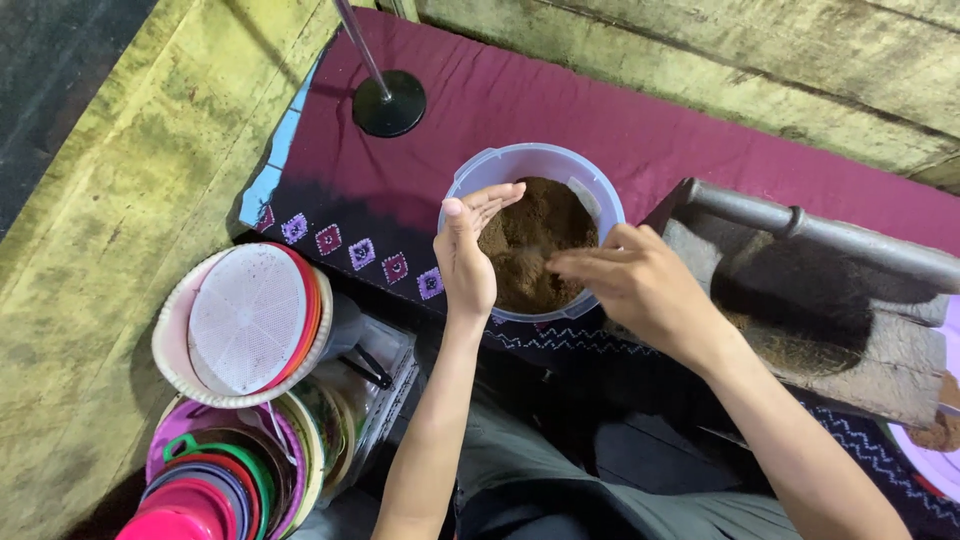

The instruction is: Grinding a brown powdery substance using a traditional stone mortar and pestle, including transferring the material with a spoon.

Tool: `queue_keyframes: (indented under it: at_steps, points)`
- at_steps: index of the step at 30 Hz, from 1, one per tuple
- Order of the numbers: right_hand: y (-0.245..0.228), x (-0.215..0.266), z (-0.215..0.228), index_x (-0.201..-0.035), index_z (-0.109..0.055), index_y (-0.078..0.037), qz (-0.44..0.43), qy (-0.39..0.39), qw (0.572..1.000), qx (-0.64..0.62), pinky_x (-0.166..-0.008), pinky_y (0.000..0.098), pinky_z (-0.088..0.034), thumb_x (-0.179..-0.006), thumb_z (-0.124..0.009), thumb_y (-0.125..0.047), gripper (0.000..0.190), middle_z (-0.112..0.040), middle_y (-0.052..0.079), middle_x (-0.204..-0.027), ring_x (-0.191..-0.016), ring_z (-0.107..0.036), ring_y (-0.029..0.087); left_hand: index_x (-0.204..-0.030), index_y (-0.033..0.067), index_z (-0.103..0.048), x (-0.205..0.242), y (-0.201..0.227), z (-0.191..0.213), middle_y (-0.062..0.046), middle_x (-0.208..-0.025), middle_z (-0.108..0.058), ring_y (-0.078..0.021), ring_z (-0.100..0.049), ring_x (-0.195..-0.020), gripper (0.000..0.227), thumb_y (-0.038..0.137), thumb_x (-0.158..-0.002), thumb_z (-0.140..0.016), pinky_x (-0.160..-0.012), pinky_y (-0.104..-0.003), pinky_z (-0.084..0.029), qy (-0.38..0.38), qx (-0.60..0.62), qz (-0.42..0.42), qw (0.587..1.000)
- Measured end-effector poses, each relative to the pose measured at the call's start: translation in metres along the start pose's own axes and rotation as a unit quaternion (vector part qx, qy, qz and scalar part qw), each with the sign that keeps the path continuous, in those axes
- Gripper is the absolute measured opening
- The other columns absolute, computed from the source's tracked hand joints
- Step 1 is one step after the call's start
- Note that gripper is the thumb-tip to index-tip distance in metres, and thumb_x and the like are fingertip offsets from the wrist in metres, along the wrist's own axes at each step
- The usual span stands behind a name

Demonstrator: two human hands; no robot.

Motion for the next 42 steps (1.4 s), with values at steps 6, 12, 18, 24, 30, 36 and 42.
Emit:
queue_keyframes:
  at_steps: [6, 12, 18, 24, 30, 36, 42]
  points:
    - [0.035, -0.019, -0.007, -0.119, -0.076, -0.014, 0.030, 0.120, 0.984, 0.129, -0.071, 0.0358, -0.034, -0.099, -0.061, -0.007, 0.026, -0.078, 0.004, -0.117, -0.081, -0.055, 0.025, -0.112, 0.0017, -0.070, -0.001, 0.002, -0.001, -0.019, -0.111, -0.075, -0.0334, -0.070, -0.113, 0.069, 0.042, -0.113, -0.015, -0.107, -0.045, -0.048, -0.006, -0.016, -0.013, 1.000]
    - [0.025, -0.025, -0.026, -0.100, -0.081, -0.011, -0.003, 0.051, 0.996, 0.068, -0.072, 0.0350, -0.038, -0.091, -0.062, -0.004, 0.022, -0.080, 0.009, -0.089, -0.074, -0.058, 0.025, -0.110, 0.0015, -0.071, -0.001, -0.003, 0.001, -0.018, -0.108, -0.075, -0.0328, -0.071, -0.111, 0.067, 0.040, -0.114, -0.017, -0.105, -0.044, -0.049, 0.001, -0.007, -0.015, 1.000]
    - [0.003, -0.002, 0.008, -0.103, -0.079, -0.008, -0.021, 0.096, 0.995, 0.005, -0.067, 0.0345, -0.037, -0.091, -0.068, -0.003, 0.017, -0.078, 0.010, -0.087, -0.072, -0.060, 0.025, -0.107, 0.0020, -0.072, -0.002, 0.000, 0.000, -0.017, -0.105, -0.076, -0.0291, -0.072, -0.109, 0.067, 0.041, -0.114, -0.018, -0.104, -0.041, -0.051, 0.002, -0.006, -0.013, 1.000]
    - [-0.007, 0.016, 0.001, -0.099, -0.078, -0.005, -0.091, 0.134, 0.986, -0.040, -0.065, 0.0293, -0.043, -0.091, -0.073, -0.006, 0.009, -0.072, 0.009, -0.070, -0.063, -0.056, 0.020, -0.107, 0.0006, -0.071, -0.001, -0.001, -0.001, -0.019, -0.106, -0.076, -0.0308, -0.072, -0.108, 0.070, 0.042, -0.113, -0.016, -0.103, -0.042, -0.051, -0.011, -0.010, -0.019, 1.000]
    - [0.051, 0.026, 0.008, -0.101, -0.080, -0.015, -0.144, 0.190, 0.971, 0.038, -0.069, 0.0342, -0.048, -0.093, -0.080, -0.014, 0.008, -0.063, 0.001, -0.071, -0.070, -0.060, 0.022, -0.107, 0.0003, -0.071, -0.001, -0.002, 0.001, -0.018, -0.107, -0.076, -0.0297, -0.072, -0.108, 0.068, 0.042, -0.113, -0.018, -0.103, -0.041, -0.052, -0.010, 0.002, -0.003, 1.000]
    - [0.050, 0.011, 0.010, -0.100, -0.078, -0.005, -0.115, 0.121, 0.980, 0.110, -0.069, 0.0340, -0.041, -0.097, -0.075, -0.007, 0.005, -0.059, 0.005, -0.060, -0.068, -0.057, 0.024, -0.108, -0.0020, -0.070, -0.002, -0.005, 0.000, -0.019, -0.107, -0.075, -0.0315, -0.073, -0.107, 0.068, 0.042, -0.113, -0.019, -0.101, -0.043, -0.053, -0.021, 0.021, 0.019, 0.999]
    - [0.036, -0.001, 0.009, -0.099, -0.077, 0.001, -0.114, 0.058, 0.992, -0.002, -0.068, 0.0350, -0.039, -0.093, -0.070, -0.001, 0.010, -0.056, 0.012, -0.050, -0.062, -0.056, 0.028, -0.108, -0.0013, -0.070, -0.002, -0.001, -0.001, -0.018, -0.107, -0.075, -0.0307, -0.072, -0.109, 0.065, 0.040, -0.113, -0.020, -0.102, -0.042, -0.053, -0.020, 0.021, 0.019, 0.999]
Point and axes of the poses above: each hand's wrist, its own x-axis away from the middle knuckle, its own z-axis out of the back of the hand, y = z × x, the point moved 7 cm from there along -x, towards the middle knuckle
